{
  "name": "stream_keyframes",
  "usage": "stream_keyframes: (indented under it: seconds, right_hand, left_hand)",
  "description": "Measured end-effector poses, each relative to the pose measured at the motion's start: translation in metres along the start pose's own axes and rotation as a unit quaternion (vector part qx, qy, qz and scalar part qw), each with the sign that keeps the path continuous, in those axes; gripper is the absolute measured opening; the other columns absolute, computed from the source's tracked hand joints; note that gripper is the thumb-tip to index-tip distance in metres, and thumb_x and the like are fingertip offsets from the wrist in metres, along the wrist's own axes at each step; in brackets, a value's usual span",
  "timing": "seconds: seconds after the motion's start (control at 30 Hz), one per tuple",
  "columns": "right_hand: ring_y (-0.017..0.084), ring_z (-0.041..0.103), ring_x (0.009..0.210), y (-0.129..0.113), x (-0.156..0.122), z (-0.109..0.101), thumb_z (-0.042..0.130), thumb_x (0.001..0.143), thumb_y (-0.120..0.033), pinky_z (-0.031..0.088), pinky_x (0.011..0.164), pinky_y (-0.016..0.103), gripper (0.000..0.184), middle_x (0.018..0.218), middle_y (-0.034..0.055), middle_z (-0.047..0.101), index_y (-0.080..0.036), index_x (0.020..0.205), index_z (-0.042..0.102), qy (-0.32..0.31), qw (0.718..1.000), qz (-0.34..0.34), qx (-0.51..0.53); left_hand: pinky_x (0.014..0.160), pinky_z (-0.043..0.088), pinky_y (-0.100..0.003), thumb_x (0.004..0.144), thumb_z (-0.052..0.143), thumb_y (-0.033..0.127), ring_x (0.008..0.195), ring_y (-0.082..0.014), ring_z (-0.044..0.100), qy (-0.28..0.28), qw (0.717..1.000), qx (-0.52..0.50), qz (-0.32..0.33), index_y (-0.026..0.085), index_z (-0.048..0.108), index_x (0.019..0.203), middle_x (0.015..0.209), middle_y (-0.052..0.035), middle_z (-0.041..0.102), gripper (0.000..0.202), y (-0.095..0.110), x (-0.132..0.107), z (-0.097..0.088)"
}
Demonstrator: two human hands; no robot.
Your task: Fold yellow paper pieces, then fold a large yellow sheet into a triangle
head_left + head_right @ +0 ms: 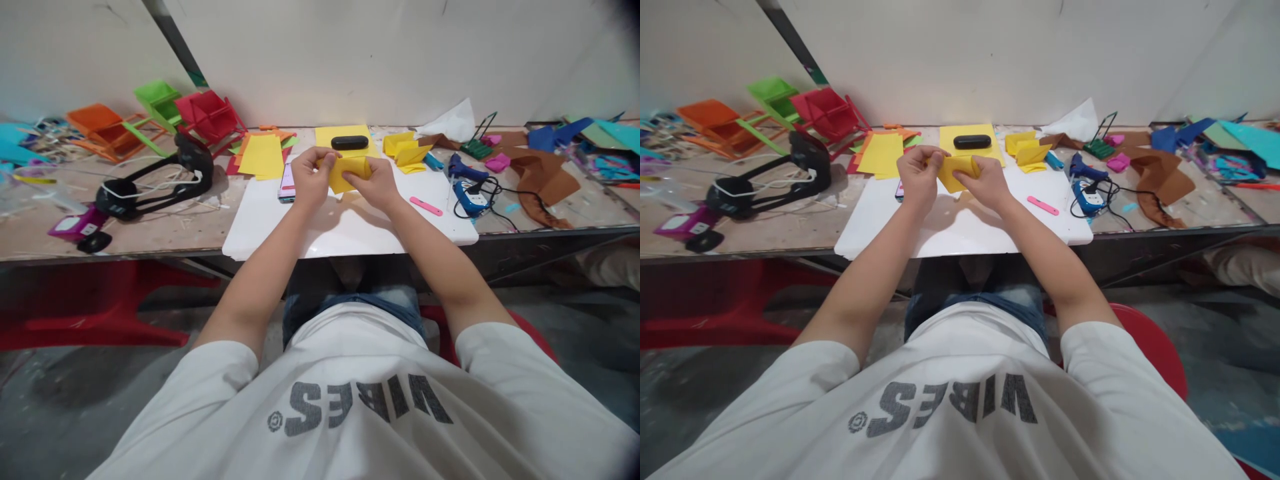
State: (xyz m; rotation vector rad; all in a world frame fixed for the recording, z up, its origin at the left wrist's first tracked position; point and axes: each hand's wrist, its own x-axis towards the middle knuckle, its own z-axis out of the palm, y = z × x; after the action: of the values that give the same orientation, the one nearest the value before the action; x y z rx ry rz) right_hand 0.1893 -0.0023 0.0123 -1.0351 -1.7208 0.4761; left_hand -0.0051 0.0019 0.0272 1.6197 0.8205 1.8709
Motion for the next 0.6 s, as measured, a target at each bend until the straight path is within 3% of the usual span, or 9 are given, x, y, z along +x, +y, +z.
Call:
stream_keyframes:
  seconds: [0.17,0.4,0.5,0.6]
  right_hand:
    - [0.032,0.079,0.098,0.002,0.002,-0.002,0.095,0.090,-0.057,0.075,0.104,0.061,0.039,0.090,0.0054,0.077,-0.025,0.090,0.074,-0.012,1.000,-0.003,0.022]
    - [0.035,0.084,0.108,-0.011,0.001,-0.006,0.098,0.084,-0.074,0.076,0.101,0.058,0.059,0.103,0.0086,0.086,-0.023,0.107,0.082,0.019,0.994,0.027,0.101]
    - [0.034,0.085,0.111,-0.014,0.000,-0.006,0.098,0.081,-0.081,0.076,0.100,0.055,0.067,0.108,0.0102,0.087,-0.023,0.111,0.083,0.019,0.991,0.035,0.124]
    - [0.034,0.085,0.111,-0.010,0.002,-0.003,0.099,0.080,-0.079,0.076,0.098,0.055,0.066,0.108,0.0098,0.087,-0.023,0.111,0.082,0.010,0.990,0.036,0.133]
  left_hand:
    - [0.092,0.067,-0.039,0.097,0.092,0.071,0.102,-0.0249,0.082,0.006,1.000,-0.018,-0.011,0.027,0.079,0.087,0.092,-0.0055,0.083,0.047,-0.013,0.004,-0.002]
    - [0.095,0.070,-0.041,0.070,0.108,0.085,0.109,-0.0298,0.087,-0.065,0.990,-0.095,-0.080,0.028,0.074,0.113,0.098,-0.0051,0.080,0.079,-0.024,0.001,0.004]
    - [0.097,0.071,-0.045,0.072,0.105,0.087,0.109,-0.0314,0.087,-0.073,0.989,-0.100,-0.086,0.027,0.073,0.109,0.100,-0.0073,0.081,0.078,-0.028,-0.003,0.008]
    - [0.092,0.071,-0.043,0.075,0.102,0.088,0.105,-0.0303,0.087,-0.056,0.990,-0.100,-0.081,0.026,0.074,0.103,0.098,-0.0078,0.083,0.074,-0.029,-0.004,0.008]
